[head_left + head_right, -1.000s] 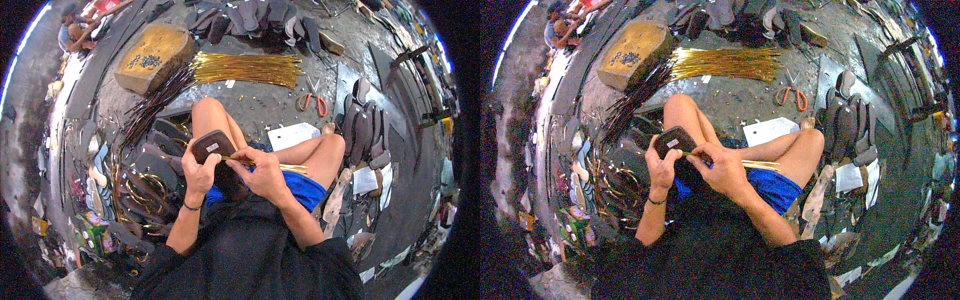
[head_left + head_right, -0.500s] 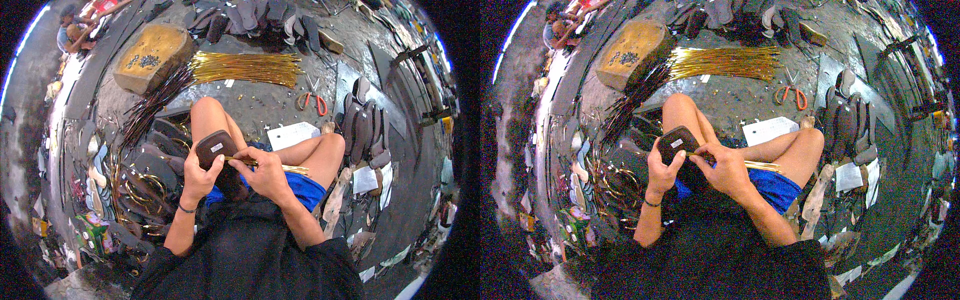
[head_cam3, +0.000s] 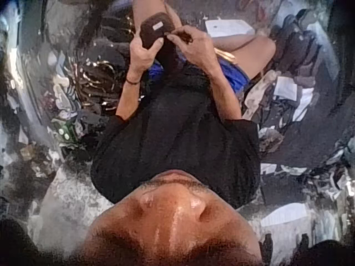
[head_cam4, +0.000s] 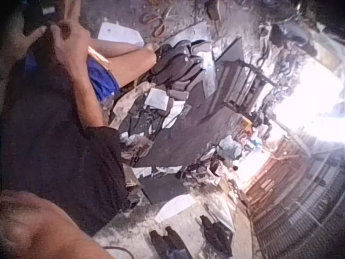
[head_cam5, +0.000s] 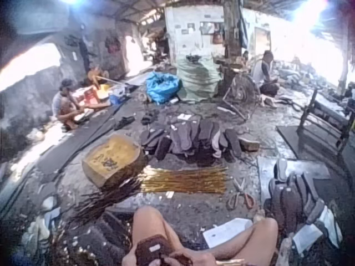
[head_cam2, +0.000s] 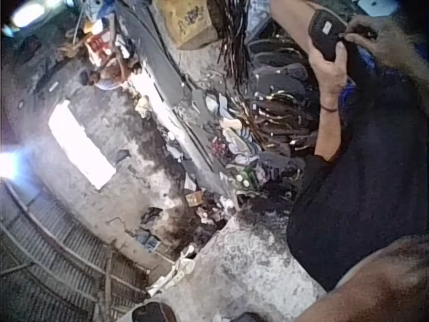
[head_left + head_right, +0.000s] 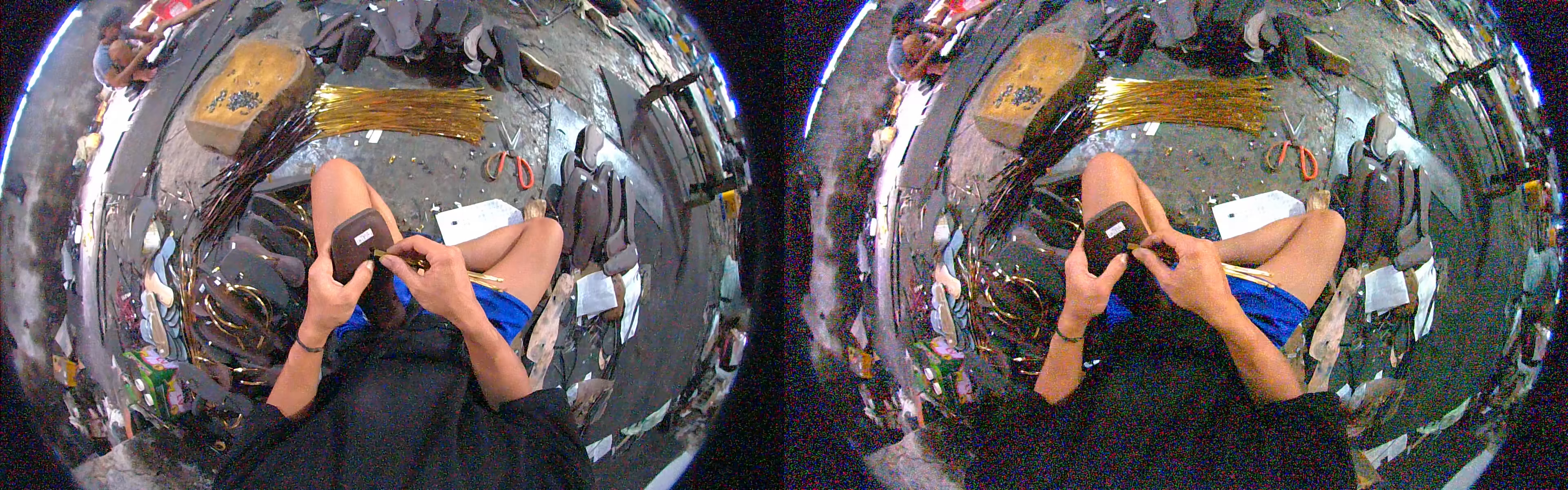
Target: The person sits on the floor and wraps gold-colored strips around dark shoe parts. They repeatedly pick up a shoe part, wrap the strip around it, and use scissors to cut the strip. The process is repeated for multiple shoe parts.
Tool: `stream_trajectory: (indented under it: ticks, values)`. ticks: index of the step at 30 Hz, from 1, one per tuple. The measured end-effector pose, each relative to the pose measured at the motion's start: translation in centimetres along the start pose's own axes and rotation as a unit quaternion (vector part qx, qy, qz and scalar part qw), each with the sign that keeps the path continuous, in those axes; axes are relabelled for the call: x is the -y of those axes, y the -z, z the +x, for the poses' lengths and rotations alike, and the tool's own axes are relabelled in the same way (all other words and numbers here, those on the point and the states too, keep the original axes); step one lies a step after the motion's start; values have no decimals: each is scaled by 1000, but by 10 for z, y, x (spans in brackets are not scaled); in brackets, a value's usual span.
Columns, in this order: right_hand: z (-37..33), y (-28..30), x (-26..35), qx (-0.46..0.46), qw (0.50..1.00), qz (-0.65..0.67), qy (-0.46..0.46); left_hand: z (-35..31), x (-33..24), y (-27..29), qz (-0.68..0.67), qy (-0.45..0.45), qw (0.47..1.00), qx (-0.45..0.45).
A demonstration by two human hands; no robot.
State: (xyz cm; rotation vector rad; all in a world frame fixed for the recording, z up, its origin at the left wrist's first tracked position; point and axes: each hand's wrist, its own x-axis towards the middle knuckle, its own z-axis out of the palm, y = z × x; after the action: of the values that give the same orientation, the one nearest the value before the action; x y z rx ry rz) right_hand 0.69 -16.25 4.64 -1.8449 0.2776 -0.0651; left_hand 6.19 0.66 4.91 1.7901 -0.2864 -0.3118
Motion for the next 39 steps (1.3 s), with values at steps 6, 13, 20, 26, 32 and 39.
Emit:
stream_trajectory:
  ticks: [6, 13, 20, 26, 32, 39]
  values:
    - [-4, 6, 9, -16, 996, -83, 21, -5, -5, -5, 136, -54, 989, 10]
    - [-3, -10, -3, -85, 992, -93, 30, -14, -9, -14, 232, -139, 962, 23]
    - [-9, -8, -5, -21, 997, -66, 32, -9, 13, -8, 196, -106, 974, 36]
    - [-18, -1, -6, -11, 993, -101, 59, -11, 4, -6, 202, -130, 969, 57]
    - [-15, 3, -8, -13, 993, -96, 63, -10, 3, -5, 138, -106, 982, 77]
    - [-14, 32, -2, 154, 980, 115, -58, -17, -10, -4, 120, -121, 980, 102]
